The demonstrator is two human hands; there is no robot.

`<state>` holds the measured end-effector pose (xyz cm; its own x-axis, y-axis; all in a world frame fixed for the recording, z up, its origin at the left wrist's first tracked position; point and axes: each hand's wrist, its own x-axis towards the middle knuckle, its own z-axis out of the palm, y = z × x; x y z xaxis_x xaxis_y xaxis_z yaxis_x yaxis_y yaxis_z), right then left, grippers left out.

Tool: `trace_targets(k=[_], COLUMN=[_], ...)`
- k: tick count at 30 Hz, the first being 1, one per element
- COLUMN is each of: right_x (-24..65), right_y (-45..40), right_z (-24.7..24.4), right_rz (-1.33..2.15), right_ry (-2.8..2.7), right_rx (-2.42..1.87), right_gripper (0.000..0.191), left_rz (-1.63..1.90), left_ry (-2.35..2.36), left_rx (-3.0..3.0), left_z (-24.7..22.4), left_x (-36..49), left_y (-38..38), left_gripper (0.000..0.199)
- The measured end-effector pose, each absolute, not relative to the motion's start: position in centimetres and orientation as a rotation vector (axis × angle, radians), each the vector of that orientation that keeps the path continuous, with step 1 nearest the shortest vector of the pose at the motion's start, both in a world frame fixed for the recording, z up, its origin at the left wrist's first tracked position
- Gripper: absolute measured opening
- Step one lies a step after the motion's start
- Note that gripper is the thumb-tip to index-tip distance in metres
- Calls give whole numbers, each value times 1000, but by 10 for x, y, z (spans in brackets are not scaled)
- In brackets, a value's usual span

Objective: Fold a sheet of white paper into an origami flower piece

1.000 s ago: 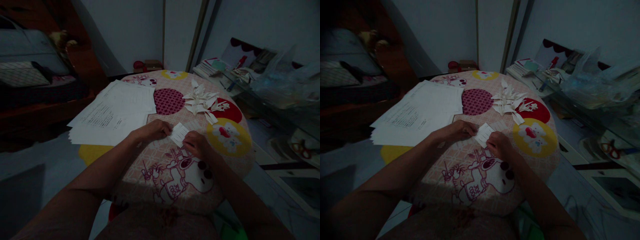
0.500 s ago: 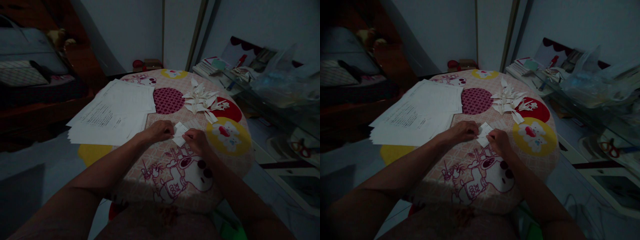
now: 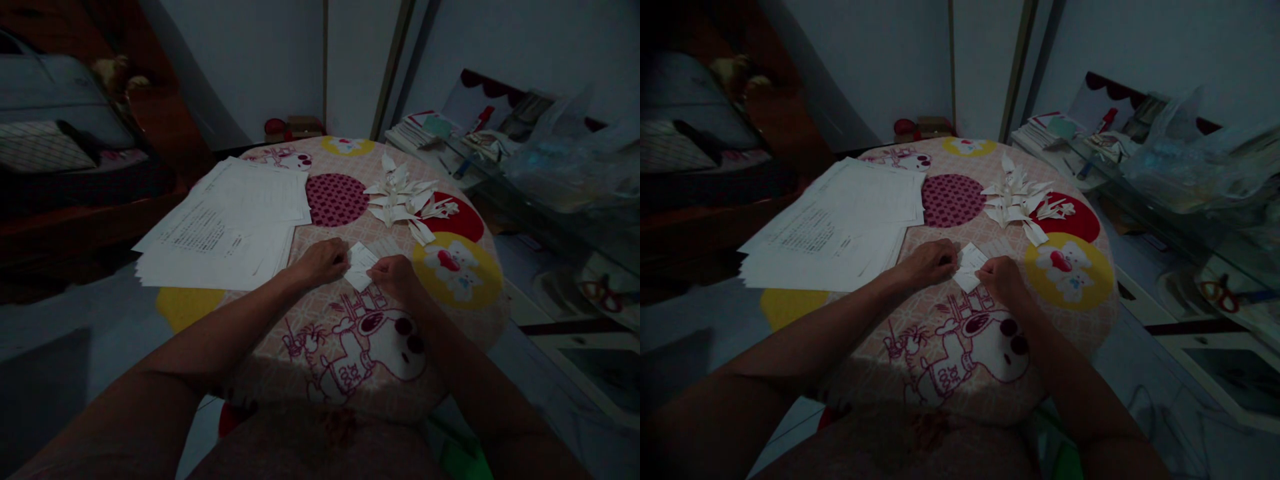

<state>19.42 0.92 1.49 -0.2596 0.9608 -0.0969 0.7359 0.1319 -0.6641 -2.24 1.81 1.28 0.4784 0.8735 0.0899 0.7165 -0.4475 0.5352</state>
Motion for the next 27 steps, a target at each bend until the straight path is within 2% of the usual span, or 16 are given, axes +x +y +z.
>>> trace_targets(k=[7,12,16,23,27], right_x=[199,198,197,193,187], right_y=[9,4,0,0,1], right_z=[10,17,20,23,24], right_rz=[974,894,885,824,699], right_ry=[-2105,-2180,-2211,-2242,-2242], right_rx=[-1573,-1569,-1594,-1701,-1799], right_gripper=[27,27,19,24,22], left_rz=[454,413,408,494,484], left_ry=[1407,1429,1439,1383,1330], left_rx=[2331,2313,2294,2273,2277], left_z=[8,12,14,8,8], left_x=[-19,-17,-18,-22,-32], left_y=[19,18,18,22,27], left_gripper=[10,11,13,19,11])
